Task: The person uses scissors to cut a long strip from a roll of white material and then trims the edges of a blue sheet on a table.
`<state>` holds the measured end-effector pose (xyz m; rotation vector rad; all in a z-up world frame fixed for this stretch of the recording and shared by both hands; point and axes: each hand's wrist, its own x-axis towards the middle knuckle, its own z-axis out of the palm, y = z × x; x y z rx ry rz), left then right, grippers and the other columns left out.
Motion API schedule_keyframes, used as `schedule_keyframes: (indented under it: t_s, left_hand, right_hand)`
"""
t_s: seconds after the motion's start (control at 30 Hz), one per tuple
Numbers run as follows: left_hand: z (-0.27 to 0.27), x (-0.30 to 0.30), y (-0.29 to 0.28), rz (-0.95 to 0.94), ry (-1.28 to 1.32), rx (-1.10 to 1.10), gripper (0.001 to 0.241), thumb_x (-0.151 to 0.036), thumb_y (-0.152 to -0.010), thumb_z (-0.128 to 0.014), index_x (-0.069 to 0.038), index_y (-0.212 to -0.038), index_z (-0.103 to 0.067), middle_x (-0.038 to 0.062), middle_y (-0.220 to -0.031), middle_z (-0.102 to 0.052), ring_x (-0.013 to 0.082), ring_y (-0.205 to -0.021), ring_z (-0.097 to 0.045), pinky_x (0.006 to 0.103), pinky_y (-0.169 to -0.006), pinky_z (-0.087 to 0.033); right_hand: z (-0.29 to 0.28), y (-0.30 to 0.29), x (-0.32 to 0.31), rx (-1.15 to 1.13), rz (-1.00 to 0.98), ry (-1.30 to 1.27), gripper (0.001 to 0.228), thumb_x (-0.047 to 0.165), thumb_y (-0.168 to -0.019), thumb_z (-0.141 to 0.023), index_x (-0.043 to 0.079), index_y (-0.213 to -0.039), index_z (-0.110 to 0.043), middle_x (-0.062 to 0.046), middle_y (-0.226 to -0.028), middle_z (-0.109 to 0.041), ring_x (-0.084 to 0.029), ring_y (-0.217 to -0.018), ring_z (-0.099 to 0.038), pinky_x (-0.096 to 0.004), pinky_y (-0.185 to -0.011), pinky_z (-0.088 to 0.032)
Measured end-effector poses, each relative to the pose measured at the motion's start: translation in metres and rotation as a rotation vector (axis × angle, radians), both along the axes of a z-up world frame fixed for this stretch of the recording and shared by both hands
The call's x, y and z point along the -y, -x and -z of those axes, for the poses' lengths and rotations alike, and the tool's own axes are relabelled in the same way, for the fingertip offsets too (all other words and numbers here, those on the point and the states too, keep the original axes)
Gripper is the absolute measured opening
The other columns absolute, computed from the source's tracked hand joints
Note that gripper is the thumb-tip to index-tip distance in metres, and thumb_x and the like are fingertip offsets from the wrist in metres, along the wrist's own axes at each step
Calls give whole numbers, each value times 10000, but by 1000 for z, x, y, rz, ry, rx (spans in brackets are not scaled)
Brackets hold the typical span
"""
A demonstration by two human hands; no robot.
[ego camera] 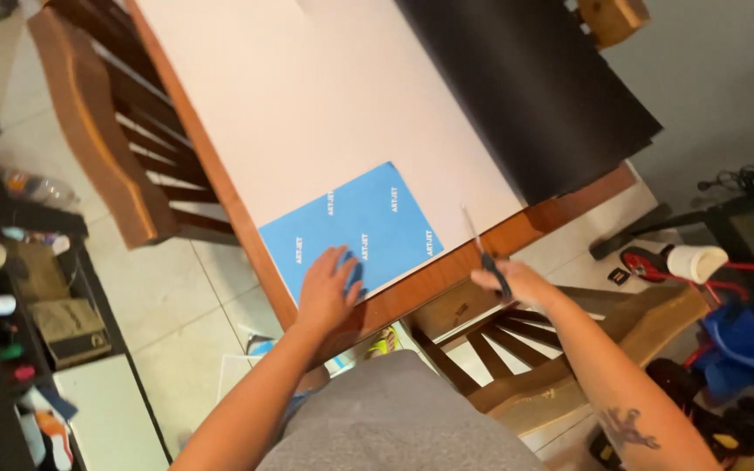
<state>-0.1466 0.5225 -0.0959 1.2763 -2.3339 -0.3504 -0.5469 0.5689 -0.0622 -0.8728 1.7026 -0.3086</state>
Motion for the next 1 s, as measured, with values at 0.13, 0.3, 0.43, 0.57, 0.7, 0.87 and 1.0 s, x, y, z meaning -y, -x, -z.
schedule_keyframes:
  t_s: [0.13,0.3,0.43,0.57,0.7,0.87,1.0]
  left_hand:
    - [-1,15,36,137,-70,141,475,-342,-942,-650,-134,-1369,-629,114,-1491,-543,345,-1417,-470,492,-1160,-384]
    - [4,28,64,310,-138,242,493,-384,-1052,-488,-112,-1459,-545,108,-1566,-482,319,-1502,-364,498,-1244,-264]
    - [25,33,76,389,-102,293,533,-476,-1075,-378,-180,-1502,-493,45,-1604,-430,261,-1536,-301,460,-1271,-193]
    - [38,29,80,417,53,216,589,-538,-1045,-412,-228,-1545,-425,2,-1621,-393,242,-1520,-318,471,-1269,-196]
    - [42,28,79,417,83,194,663,-638,-1016,-387,-277,-1572,-384,-19,-1624,-378,219,-1519,-310,464,-1271,-170]
    - [39,28,78,428,13,269,718,-687,-993,-344,-289,-1591,-344,-21,-1639,-342,219,-1537,-268,466,-1288,-136]
    - [35,27,78,430,14,293,735,-700,-988,-329,-287,-1596,-333,-13,-1642,-334,223,-1545,-254,467,-1293,-127]
  right_hand:
    - [-51,-23,-29,48,-20,-203,578,539,-821,-799,-31,-880,-729,-177,-769,-747,-227,-735,-754,-274,-536,-592]
    - [-71,-37,-38,115,-100,-356,620,571,-865,-737,-37,-972,-674,-152,-795,-725,-182,-707,-743,-202,-481,-568]
    - [-29,-25,-38,121,-103,-349,671,611,-844,-759,-43,-969,-680,-162,-784,-733,-193,-670,-751,-213,-454,-575]
    - [-18,-23,-33,115,-107,-302,671,621,-842,-763,-37,-950,-682,-162,-763,-728,-194,-657,-750,-210,-437,-571]
    - [-1,-24,-28,100,-132,-233,644,615,-840,-787,-17,-921,-694,-158,-741,-728,-193,-637,-751,-215,-417,-568]
    - [4,-28,-17,77,-143,-176,629,600,-832,-793,-19,-860,-682,-152,-709,-717,-193,-620,-740,-219,-427,-555]
    - [0,-30,-10,45,-148,-150,591,582,-819,-810,6,-803,-676,-132,-674,-715,-181,-590,-736,-219,-414,-550]
